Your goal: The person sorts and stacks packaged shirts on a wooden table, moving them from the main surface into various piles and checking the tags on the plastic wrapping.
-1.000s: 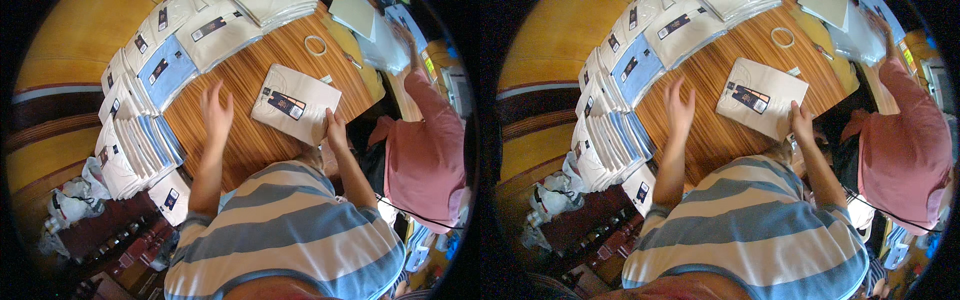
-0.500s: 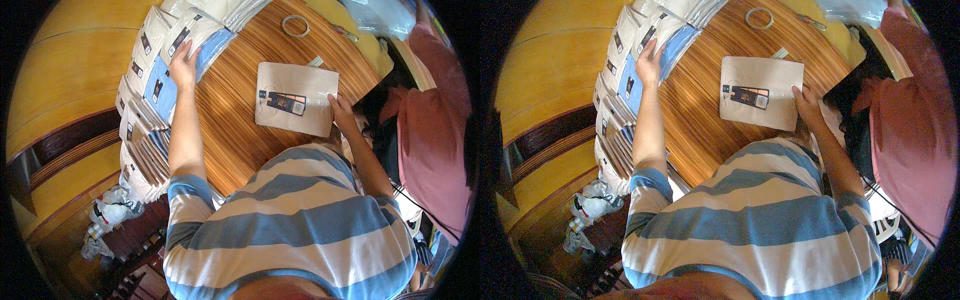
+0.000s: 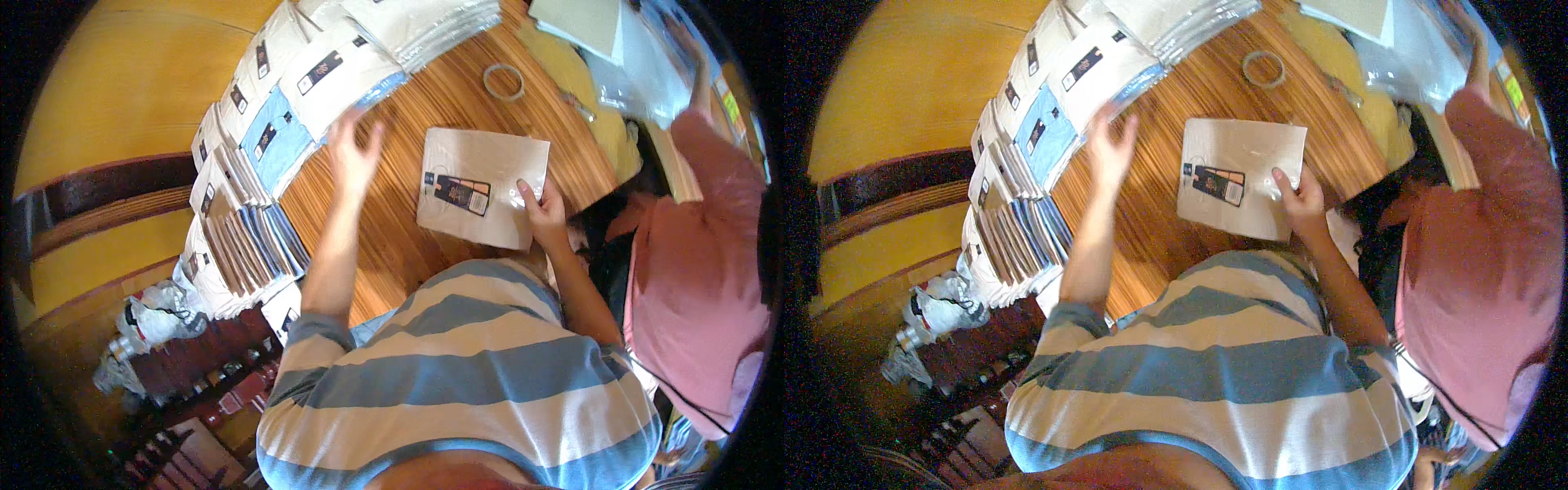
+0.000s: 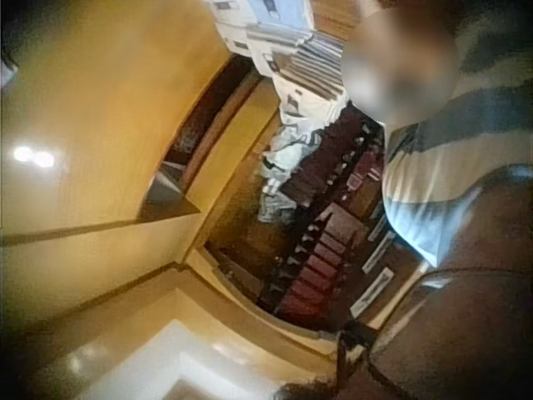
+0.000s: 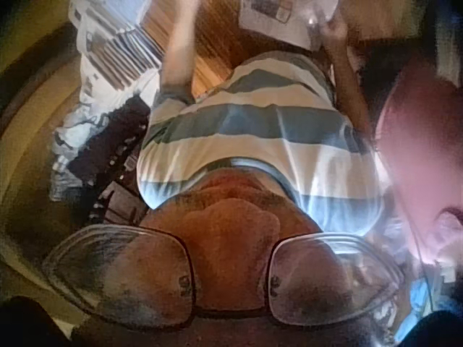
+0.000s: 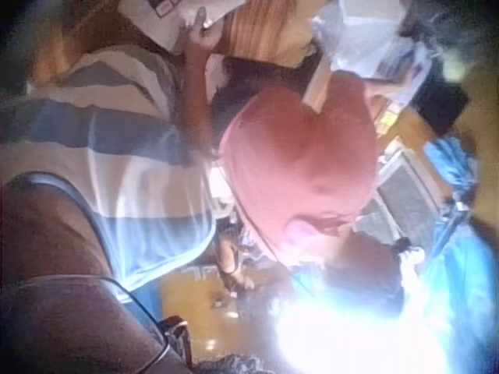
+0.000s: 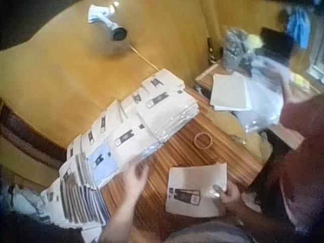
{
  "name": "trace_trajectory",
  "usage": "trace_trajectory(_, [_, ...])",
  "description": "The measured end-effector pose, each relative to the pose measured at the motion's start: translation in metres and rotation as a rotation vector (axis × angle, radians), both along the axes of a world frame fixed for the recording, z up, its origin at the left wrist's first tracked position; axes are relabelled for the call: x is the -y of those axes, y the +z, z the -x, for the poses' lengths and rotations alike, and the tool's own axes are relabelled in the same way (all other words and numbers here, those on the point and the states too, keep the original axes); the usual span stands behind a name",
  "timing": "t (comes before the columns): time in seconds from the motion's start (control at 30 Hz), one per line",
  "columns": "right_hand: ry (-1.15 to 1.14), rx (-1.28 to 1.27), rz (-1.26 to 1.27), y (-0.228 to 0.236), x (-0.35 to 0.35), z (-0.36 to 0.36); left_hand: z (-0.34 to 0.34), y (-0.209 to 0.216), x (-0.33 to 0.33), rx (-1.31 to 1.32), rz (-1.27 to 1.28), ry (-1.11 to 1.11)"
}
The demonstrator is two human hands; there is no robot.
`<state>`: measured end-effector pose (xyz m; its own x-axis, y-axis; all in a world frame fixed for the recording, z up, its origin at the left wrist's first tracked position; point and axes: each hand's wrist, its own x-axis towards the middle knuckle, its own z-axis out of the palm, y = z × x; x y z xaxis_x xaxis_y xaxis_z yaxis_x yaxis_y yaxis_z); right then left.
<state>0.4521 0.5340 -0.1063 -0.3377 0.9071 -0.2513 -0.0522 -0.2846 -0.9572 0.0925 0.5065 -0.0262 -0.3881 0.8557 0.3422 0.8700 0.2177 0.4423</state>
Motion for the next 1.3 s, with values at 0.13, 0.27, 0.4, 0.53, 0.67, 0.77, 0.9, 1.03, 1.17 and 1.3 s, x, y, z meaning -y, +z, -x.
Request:
trace_trajectory(0.13, [0.192, -0.02, -0.117, 0.088, -0.028, 0.022, -0.056, -0.051, 0.078, 1.24, 0.12, 0.278])
trace_trajectory(0.27, [0.32, -0.095, -0.069, 0.141, -0.065, 0.058, -0.076, -0.003, 0.09, 1.85, -0.007, -0.019])
trace_trajectory(0.4, [0.352, -0.207, -0.185, 0.159, -0.118, 0.124, -0.036, 0.015, 0.098, 1.713, -0.361, -0.061])
trace_trajectory(0.53, [0.43, -0.165, -0.522, 0.176, -0.154, 0.213, 0.034, 0.034, 0.084, 1.311, -0.389, 0.098])
trace_trajectory(0.67, [0.397, 0.095, -0.839, 0.161, -0.203, 0.295, 0.101, 0.047, 0.039, 1.087, -0.494, 0.209])
trace_trajectory(0.77, [0.324, 0.306, -1.136, 0.14, -0.232, 0.335, 0.142, 0.02, 0.018, 1.012, -0.39, 0.313])
trace_trajectory(0.9, [0.522, 0.824, -1.123, 0.163, -0.217, 0.349, 0.159, -0.013, 0.01, 0.937, -0.19, 0.376])
trace_trajectory(1.03, [0.492, 0.814, -1.15, 0.179, -0.212, 0.364, 0.151, -0.02, 0.004, 1.031, -0.344, 0.339])
trace_trajectory(1.17, [0.527, 0.602, -1.114, 0.144, -0.252, 0.442, 0.149, -0.027, 0.003, 0.976, -0.381, 0.328])
trace_trajectory(1.3, [0.643, 0.902, -0.954, 0.128, -0.276, 0.523, 0.153, -0.031, 0.006, 0.816, -0.342, 0.354])
